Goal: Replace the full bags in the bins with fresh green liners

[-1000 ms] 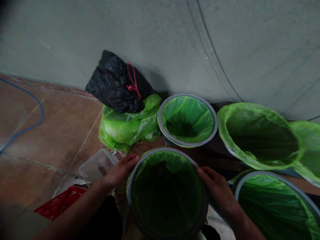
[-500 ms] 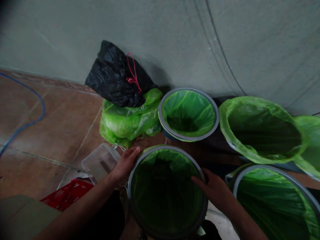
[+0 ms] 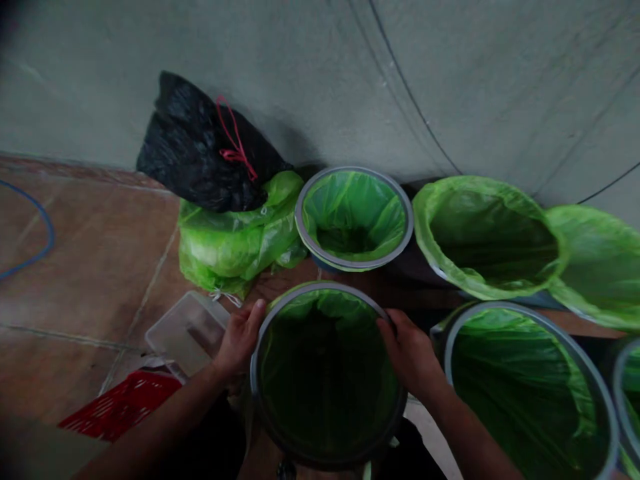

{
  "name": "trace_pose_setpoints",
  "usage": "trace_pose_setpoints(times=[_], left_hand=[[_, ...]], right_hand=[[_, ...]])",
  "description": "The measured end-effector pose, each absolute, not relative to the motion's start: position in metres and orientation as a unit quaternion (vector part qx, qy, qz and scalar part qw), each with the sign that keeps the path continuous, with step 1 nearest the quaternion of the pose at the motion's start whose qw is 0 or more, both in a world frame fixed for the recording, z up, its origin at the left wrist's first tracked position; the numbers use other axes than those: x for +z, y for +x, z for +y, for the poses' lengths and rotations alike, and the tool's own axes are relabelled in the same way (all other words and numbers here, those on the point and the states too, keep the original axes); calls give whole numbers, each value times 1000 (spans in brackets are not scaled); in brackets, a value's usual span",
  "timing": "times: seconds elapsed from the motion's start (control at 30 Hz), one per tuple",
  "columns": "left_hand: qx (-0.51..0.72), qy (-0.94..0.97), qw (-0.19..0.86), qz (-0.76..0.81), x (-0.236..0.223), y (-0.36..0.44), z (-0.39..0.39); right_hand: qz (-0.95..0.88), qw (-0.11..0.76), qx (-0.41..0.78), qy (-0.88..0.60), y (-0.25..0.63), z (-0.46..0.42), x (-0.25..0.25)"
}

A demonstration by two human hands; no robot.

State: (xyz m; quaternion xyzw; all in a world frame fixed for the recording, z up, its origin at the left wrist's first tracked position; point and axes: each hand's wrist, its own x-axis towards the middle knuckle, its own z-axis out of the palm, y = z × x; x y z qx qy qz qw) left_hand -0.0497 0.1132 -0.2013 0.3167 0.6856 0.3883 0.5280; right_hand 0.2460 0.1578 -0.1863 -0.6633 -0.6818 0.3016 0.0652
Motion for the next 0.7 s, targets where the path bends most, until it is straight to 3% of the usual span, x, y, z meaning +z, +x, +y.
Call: trace_pose_setpoints(times=[0.07,0.17,0.27,0.4,0.5,0.63,0.7], left_hand=[[383,335,511,693,-197,-54,119],[330,382,501,703,-186,-66,108],[203,461,543,672,-178,-76,87],[39,526,513,677,-179,-70,77],[17,532,484,694,-181,-59,87],[2,552,445,705,-179,-49,100],[-3,558,431,709,-178,-47,103]], right_hand=[[-687,16,281,-670,249,159,-181],[-713,34,239,-659,244,164,-183],[-736,55,230,-634,236,168,-194],[-741,7,210,-638,236,165,-204],[-751,9,157,-641,241,162,-189],[-782,101,82,-610,221,161,-150],[-831,28,164,-530,195,161,-141]])
